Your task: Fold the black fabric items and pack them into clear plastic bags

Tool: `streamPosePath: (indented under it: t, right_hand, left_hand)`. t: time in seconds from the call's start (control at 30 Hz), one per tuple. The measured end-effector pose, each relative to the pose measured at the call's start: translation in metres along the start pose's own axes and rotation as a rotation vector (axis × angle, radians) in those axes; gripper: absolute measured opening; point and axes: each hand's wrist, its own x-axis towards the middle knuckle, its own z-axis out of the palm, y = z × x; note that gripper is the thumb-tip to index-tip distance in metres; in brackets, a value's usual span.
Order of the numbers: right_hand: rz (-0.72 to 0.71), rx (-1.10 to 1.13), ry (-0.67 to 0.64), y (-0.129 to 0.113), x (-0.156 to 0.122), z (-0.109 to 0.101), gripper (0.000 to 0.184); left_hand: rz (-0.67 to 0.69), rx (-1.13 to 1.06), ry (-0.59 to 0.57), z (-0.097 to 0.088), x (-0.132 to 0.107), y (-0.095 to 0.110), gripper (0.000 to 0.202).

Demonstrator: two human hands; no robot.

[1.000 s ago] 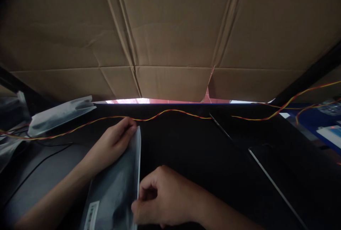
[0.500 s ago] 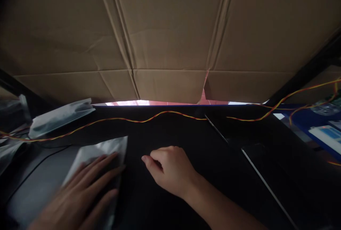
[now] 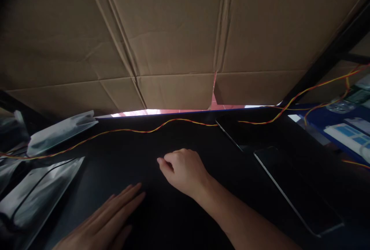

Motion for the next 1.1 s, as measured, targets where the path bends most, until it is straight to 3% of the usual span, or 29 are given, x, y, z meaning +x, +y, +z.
streamPosePath:
  t: [0.07,0.13,0.2,0.27,0.5,0.83,1.1]
  right_hand:
    - [0.018,-0.067,0.047,0.003,0.0,0.005,0.042]
    - [0.034,-0.119,0.121,0.005,-0.001,0.011,0.027]
    - [0.01,-0.167,0.156,0.007,-0.002,0.017,0.036]
    - [-0.014,-0.197,0.113,0.009,-0.003,0.019,0.05]
    - [-0.061,-0.181,-0.237,0.018,-0.005,-0.002,0.081]
    - [-0.075,-0.158,-0.216,0.026,-0.007,0.001,0.08]
    - [-0.042,-0.18,-0.271,0.023,-0.004,-0.003,0.081]
  left_hand:
    - [0.043,0.04,-0.106,0.001,0.047,0.011,0.06]
    - [-0.05,0.084,-0.123,0.003,0.092,0.009,0.061]
    - [-0.08,0.08,-0.163,0.009,0.125,0.0,0.06]
    - [-0.069,0.061,-0.172,0.019,0.141,-0.009,0.056]
    - [0.005,-0.075,-0.091,0.05,0.129,-0.023,0.061]
    - [0.016,-0.135,-0.093,0.051,0.129,-0.024,0.065]
    - [0.009,-0.126,-0.133,0.05,0.13,-0.024,0.066]
